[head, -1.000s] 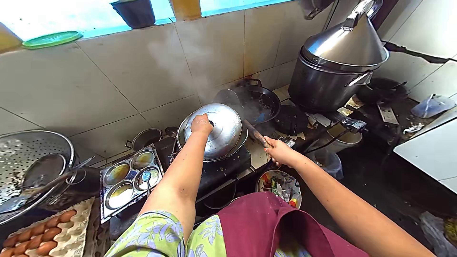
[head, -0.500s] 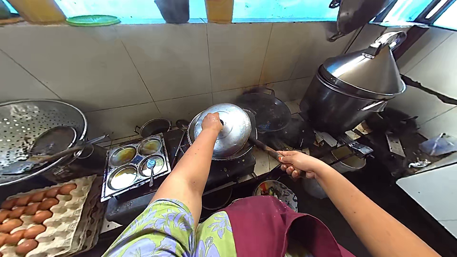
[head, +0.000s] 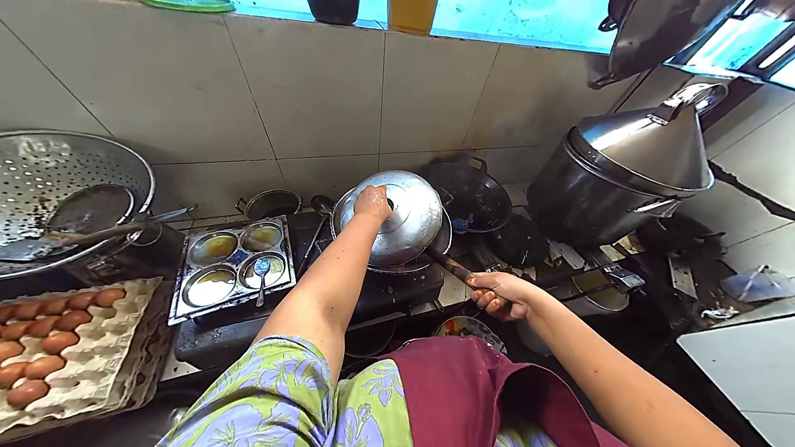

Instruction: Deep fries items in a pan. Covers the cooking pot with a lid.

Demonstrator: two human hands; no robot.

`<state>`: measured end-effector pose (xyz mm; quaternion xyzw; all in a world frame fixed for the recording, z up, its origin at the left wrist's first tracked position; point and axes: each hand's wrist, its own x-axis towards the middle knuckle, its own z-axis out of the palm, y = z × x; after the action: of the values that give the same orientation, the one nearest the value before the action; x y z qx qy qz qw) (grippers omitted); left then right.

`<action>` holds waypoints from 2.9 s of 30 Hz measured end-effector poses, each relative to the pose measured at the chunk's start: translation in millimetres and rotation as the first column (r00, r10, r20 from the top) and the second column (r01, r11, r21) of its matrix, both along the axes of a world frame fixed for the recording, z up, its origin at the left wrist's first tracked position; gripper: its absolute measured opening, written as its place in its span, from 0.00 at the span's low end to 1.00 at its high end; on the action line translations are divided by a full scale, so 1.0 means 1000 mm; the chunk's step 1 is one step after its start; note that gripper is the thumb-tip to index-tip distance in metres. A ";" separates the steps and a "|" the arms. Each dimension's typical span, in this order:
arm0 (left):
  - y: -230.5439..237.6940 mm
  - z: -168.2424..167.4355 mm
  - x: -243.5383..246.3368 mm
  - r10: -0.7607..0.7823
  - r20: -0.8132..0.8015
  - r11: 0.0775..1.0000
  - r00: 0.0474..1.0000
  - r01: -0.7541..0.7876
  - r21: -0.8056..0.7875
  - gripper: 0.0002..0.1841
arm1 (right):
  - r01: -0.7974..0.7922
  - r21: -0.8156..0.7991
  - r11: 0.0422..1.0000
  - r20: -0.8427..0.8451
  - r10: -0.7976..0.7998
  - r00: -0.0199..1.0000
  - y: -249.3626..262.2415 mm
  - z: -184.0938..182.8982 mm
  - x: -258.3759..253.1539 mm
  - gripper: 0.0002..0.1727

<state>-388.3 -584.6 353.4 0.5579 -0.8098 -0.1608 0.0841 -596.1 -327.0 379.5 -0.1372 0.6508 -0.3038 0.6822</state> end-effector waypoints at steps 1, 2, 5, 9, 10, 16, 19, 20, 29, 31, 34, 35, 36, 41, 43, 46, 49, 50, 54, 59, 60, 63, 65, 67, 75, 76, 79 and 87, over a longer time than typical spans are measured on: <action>0.001 0.000 0.000 0.002 -0.006 1.000 1.000 -0.002 -0.001 0.23 | 0.003 0.006 1.000 0.007 -0.003 1.000 -0.003 -0.007 0.005 0.06; 0.002 0.002 0.001 0.002 -0.015 1.000 1.000 -0.002 -0.002 0.23 | -0.001 0.010 1.000 0.020 0.001 1.000 -0.004 -0.014 0.009 0.05; 0.002 0.007 0.006 0.000 -0.036 1.000 0.999 0.000 -0.015 0.22 | 0.014 0.010 1.000 0.126 -0.015 0.992 0.000 -0.024 0.004 0.07; -0.003 0.008 0.010 -0.016 -0.054 0.999 0.998 0.014 -0.034 0.22 | 0.020 0.061 0.998 0.249 -0.035 0.968 0.002 -0.014 -0.006 0.09; -0.003 0.010 0.010 -0.015 -0.063 0.999 0.998 0.013 -0.039 0.21 | 0.021 0.068 0.997 0.257 -0.038 0.966 -0.001 -0.017 -0.002 0.08; 0.000 0.027 0.020 0.012 -0.144 0.998 0.990 -0.020 -0.058 0.20 | 0.060 0.040 0.997 0.342 -0.070 0.937 0.000 -0.033 0.002 0.08; -0.001 0.037 0.028 0.063 -0.212 0.996 0.975 -0.074 -0.045 0.20 | 0.048 0.050 0.998 0.356 -0.063 0.932 0.000 -0.028 0.000 0.09; -0.001 0.039 0.030 0.081 -0.233 0.995 0.969 -0.093 -0.042 0.20 | 0.050 0.053 0.997 0.355 -0.066 0.933 -0.002 -0.029 0.004 0.08; 0.009 0.057 0.062 0.270 -0.456 0.958 0.848 -0.284 0.039 0.21 | 0.044 0.096 0.994 0.439 -0.082 0.895 -0.008 -0.039 0.015 0.10; 0.012 0.059 0.069 0.315 -0.483 0.944 0.817 -0.322 0.073 0.21 | 0.054 0.117 0.992 0.447 -0.101 0.889 -0.014 -0.040 0.032 0.07; 0.012 0.054 0.082 0.373 -0.565 0.919 0.735 -0.376 0.117 0.22 | 0.037 0.049 0.998 0.472 -0.056 0.880 -0.010 -0.045 0.045 0.12; 0.012 0.051 0.086 0.391 -0.601 0.909 0.697 -0.394 0.134 0.22 | 0.039 0.036 0.999 0.485 -0.052 0.873 -0.008 -0.046 0.044 0.12; 0.013 0.049 0.089 0.412 -0.633 0.897 0.655 -0.413 0.157 0.22 | 0.040 0.035 0.999 0.495 -0.052 0.868 -0.006 -0.046 0.041 0.12; 0.032 0.048 0.099 0.476 -0.769 0.845 0.426 -0.465 0.266 0.20 | 0.039 0.088 0.995 0.512 -0.079 0.855 0.004 -0.035 0.019 0.12; 0.043 0.050 0.100 0.473 -0.820 0.836 0.320 -0.456 0.305 0.20 | 0.069 0.104 0.992 0.521 -0.113 0.846 0.007 -0.029 0.012 0.12; 0.057 0.049 0.097 0.457 -0.877 0.829 0.152 -0.430 0.357 0.19 | 0.096 0.107 0.990 0.534 -0.139 0.834 0.009 -0.026 0.002 0.11; 0.071 0.046 0.093 0.463 -0.886 0.815 0.014 -0.399 0.419 0.17 | 0.100 0.098 0.990 0.498 -0.136 0.856 0.011 -0.025 -0.008 0.11; 0.076 0.045 0.091 0.461 -0.887 0.813 -0.015 -0.393 0.429 0.16 | 0.099 0.091 0.991 0.478 -0.131 0.869 0.012 -0.023 -0.011 0.11; 0.094 0.036 0.084 0.472 -0.877 0.795 -0.091 -0.386 0.468 0.17 | 0.099 0.068 0.993 0.409 -0.118 0.905 0.014 -0.023 -0.023 0.09; 0.110 0.026 0.083 0.483 -0.861 0.772 -0.162 -0.385 0.506 0.16 | 0.148 0.079 0.986 0.414 -0.168 0.895 0.025 -0.017 -0.028 0.09; 0.112 0.026 0.084 0.482 -0.858 0.772 -0.178 -0.377 0.512 0.16 | 0.158 0.079 0.984 0.429 -0.177 0.886 0.028 -0.015 -0.029 0.10; 0.116 0.026 0.094 0.472 -0.853 0.773 -0.224 -0.360 0.523 0.15 | 0.193 0.064 0.979 0.481 -0.200 0.854 0.035 -0.013 -0.032 0.08; 0.120 0.025 0.103 0.475 -0.849 0.769 -0.230 -0.360 0.528 0.15 | 0.221 0.048 0.974 0.498 -0.215 0.840 0.040 -0.012 -0.031 0.08; 0.122 0.023 0.113 0.476 -0.847 0.765 -0.238 -0.363 0.532 0.15 | 0.239 0.028 0.971 0.477 -0.223 0.850 0.044 -0.006 -0.028 0.08; 0.141 0.020 0.146 0.475 -0.831 0.748 -0.290 -0.364 0.555 0.12 | 0.203 -0.005 0.979 0.511 -0.172 0.842 0.054 0.009 -0.016 0.07; 0.142 0.019 0.149 0.474 -0.830 0.747 -0.294 -0.364 0.556 0.12 | 0.198 0.001 0.980 0.538 -0.168 0.826 0.055 0.008 -0.013 0.07; 0.146 0.019 0.156 0.471 -0.831 0.750 -0.295 -0.362 0.554 0.12 | 0.179 0.025 0.984 0.597 -0.158 0.786 0.056 0.005 -0.001 0.09; 0.150 0.022 0.173 0.492 -0.805 0.714 -0.333 -0.374 0.591 0.15 | 0.181 0.054 0.982 0.579 -0.179 0.795 0.049 -0.017 0.040 0.06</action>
<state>-215.7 -434.3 375.6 0.5126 -0.1894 -0.4982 0.6732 -555.8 -277.7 362.2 0.0231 0.4205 -0.3960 0.8160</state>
